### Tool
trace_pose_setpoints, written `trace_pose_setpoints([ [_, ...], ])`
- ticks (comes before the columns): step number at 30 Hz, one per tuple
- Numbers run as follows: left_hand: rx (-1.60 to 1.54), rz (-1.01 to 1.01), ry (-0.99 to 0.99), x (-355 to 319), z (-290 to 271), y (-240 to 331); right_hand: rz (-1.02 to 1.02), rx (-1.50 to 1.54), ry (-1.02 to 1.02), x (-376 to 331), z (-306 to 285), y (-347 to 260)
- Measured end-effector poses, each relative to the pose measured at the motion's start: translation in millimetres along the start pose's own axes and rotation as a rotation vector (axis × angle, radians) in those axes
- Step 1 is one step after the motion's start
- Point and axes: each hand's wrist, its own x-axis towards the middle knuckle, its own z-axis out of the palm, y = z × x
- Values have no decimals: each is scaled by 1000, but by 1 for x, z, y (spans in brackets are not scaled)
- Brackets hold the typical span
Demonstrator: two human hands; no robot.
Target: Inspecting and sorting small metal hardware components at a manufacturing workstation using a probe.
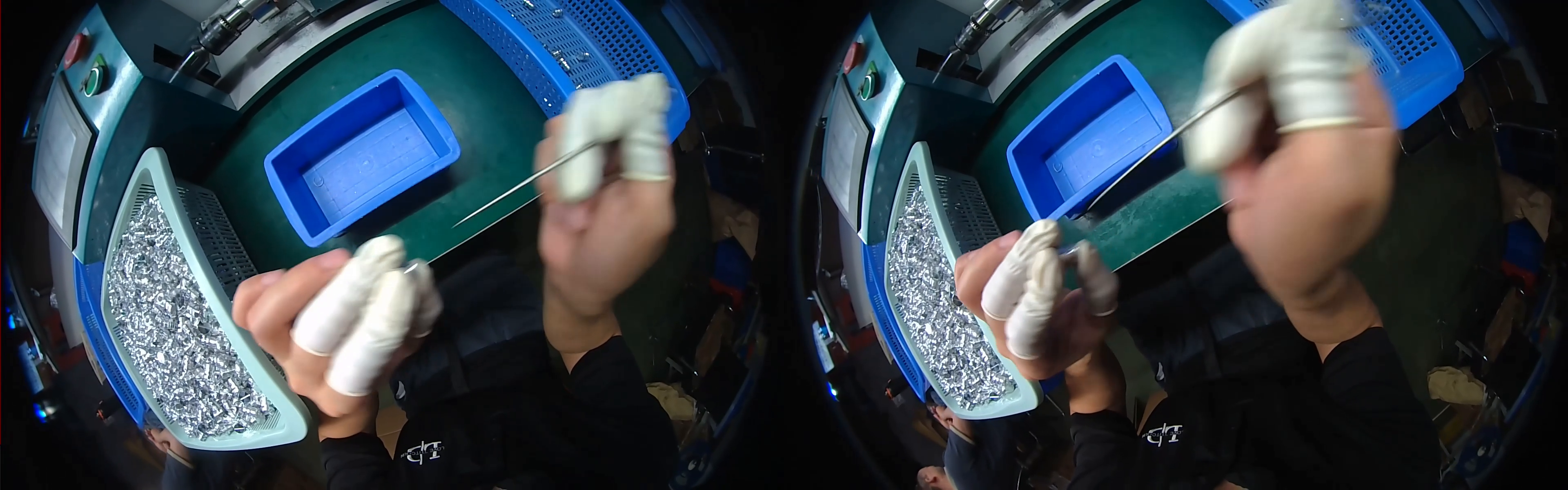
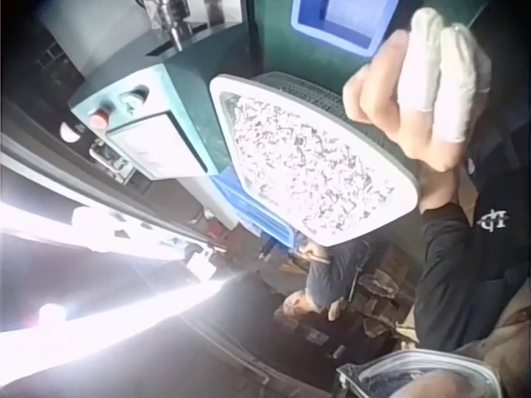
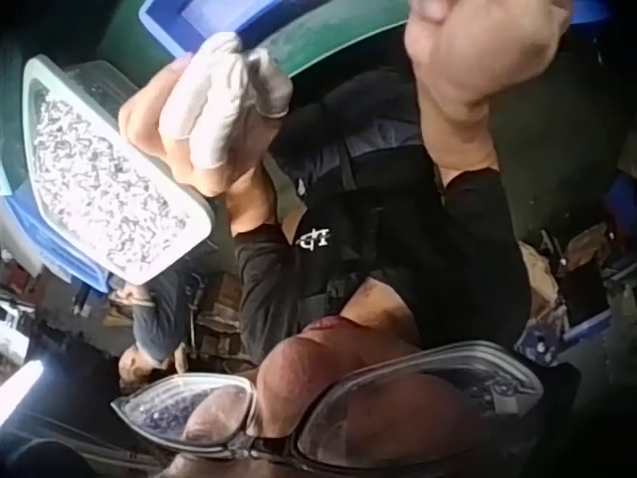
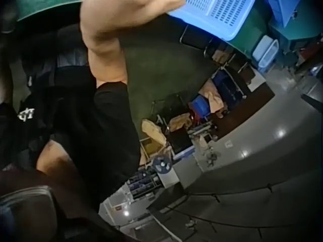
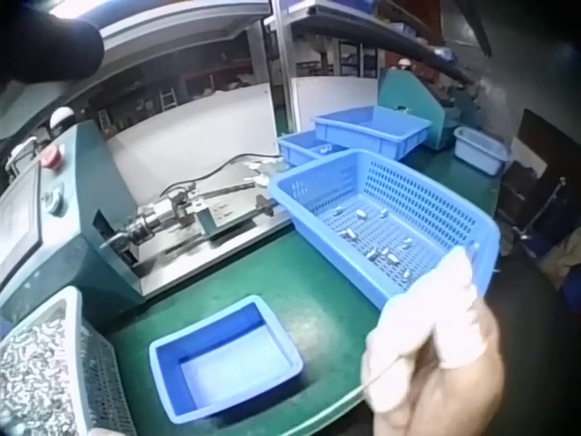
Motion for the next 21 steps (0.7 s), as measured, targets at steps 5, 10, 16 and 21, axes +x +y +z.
trace_pose_setpoints([
  [5,-500,-356,233,-13,23,-9,-211,-123,-168,-4,-2,-8],
  [10,-625,-395,358,-15,30,-4,-327,209,-434,6,-22,36],
  [16,-805,-455,355,-18,28,-10,-293,148,-445,-2,-19,43],
  [21,-869,-385,278,-17,25,-13,-334,147,-505,-3,-24,43],
])
